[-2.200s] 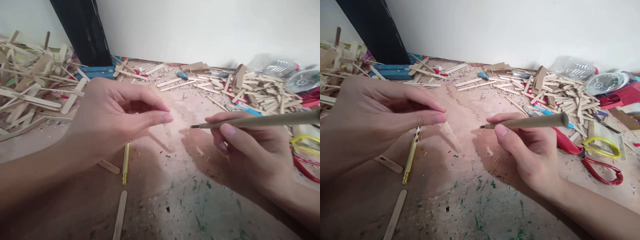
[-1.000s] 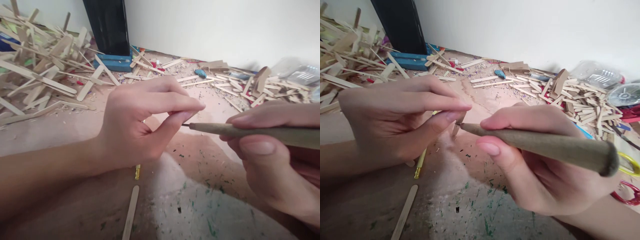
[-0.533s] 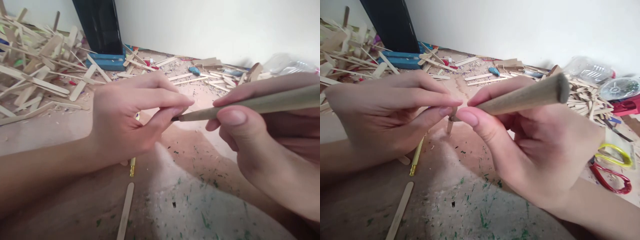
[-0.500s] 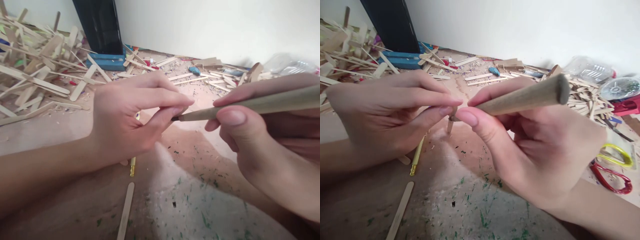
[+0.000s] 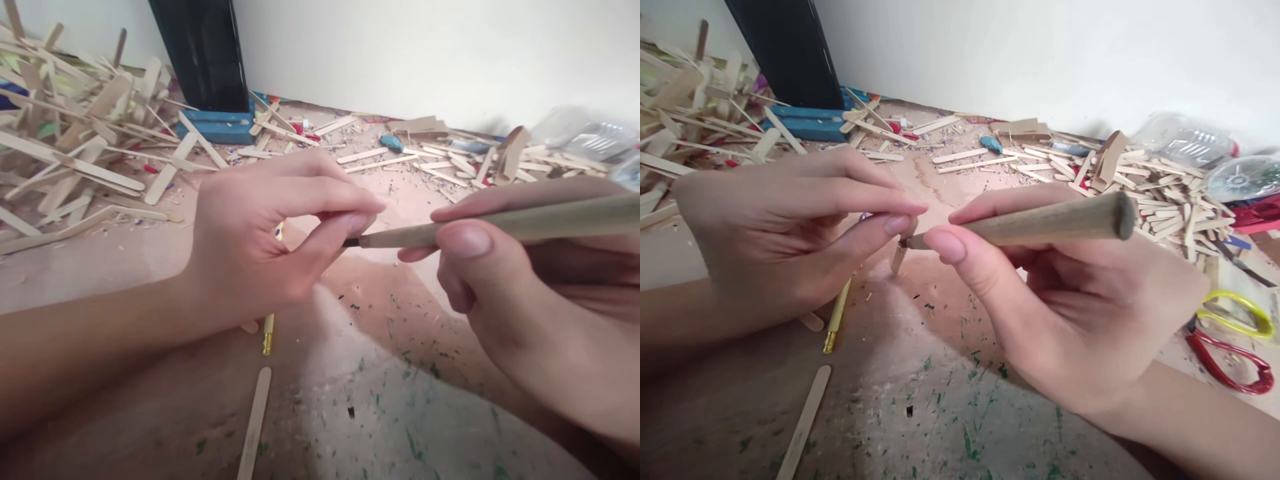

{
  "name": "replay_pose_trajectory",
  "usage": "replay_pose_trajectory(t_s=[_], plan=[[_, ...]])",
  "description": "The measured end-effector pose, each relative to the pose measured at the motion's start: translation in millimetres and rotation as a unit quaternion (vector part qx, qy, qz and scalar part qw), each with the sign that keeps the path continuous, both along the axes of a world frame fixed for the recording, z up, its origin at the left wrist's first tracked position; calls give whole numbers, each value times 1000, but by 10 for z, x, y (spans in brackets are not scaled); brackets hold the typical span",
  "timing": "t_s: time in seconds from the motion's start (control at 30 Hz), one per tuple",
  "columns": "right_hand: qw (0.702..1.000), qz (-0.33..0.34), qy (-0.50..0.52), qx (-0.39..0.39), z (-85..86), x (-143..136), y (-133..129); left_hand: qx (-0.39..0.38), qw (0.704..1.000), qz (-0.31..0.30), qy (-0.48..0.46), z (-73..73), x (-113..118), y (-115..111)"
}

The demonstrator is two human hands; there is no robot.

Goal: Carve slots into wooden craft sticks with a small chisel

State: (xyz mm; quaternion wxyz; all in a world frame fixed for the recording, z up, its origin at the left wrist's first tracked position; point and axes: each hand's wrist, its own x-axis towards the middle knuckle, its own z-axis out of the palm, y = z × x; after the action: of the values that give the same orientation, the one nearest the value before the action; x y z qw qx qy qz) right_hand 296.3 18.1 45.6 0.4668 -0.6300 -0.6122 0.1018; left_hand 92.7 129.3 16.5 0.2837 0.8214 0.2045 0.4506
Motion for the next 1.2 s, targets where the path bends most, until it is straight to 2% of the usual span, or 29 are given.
replay_pose_trajectory(t_s=[0.07,0.17,0.33,0.43,0.53,0.67,0.8,0.93,1.0,1.13,1.2], plan=[[1000,-4,6,-2,-9,3,14,-7,1000,9,16,0,17,-3],[1000,-10,8,6,-40,6,31,-19,999,25,-15,2,31,-8],[997,3,78,3,-56,-2,70,-94,994,60,-10,12,26,-3],[992,22,121,-7,-26,15,116,-130,990,58,-17,7,33,23],[985,35,163,-47,-18,92,172,-153,986,37,46,-12,40,68],[965,66,220,-128,-63,289,251,-62,984,-3,167,-31,40,142],[941,80,283,-169,-97,471,294,24,969,22,245,-28,13,208],[926,104,299,-204,-109,587,207,62,939,38,337,-13,-65,187],[918,112,305,-227,-120,650,140,95,919,25,381,1,-94,132],[902,118,303,-284,-136,809,75,131,912,-15,388,24,-77,6],[914,117,249,-299,-131,877,80,135,914,-29,382,13,-49,-35]])
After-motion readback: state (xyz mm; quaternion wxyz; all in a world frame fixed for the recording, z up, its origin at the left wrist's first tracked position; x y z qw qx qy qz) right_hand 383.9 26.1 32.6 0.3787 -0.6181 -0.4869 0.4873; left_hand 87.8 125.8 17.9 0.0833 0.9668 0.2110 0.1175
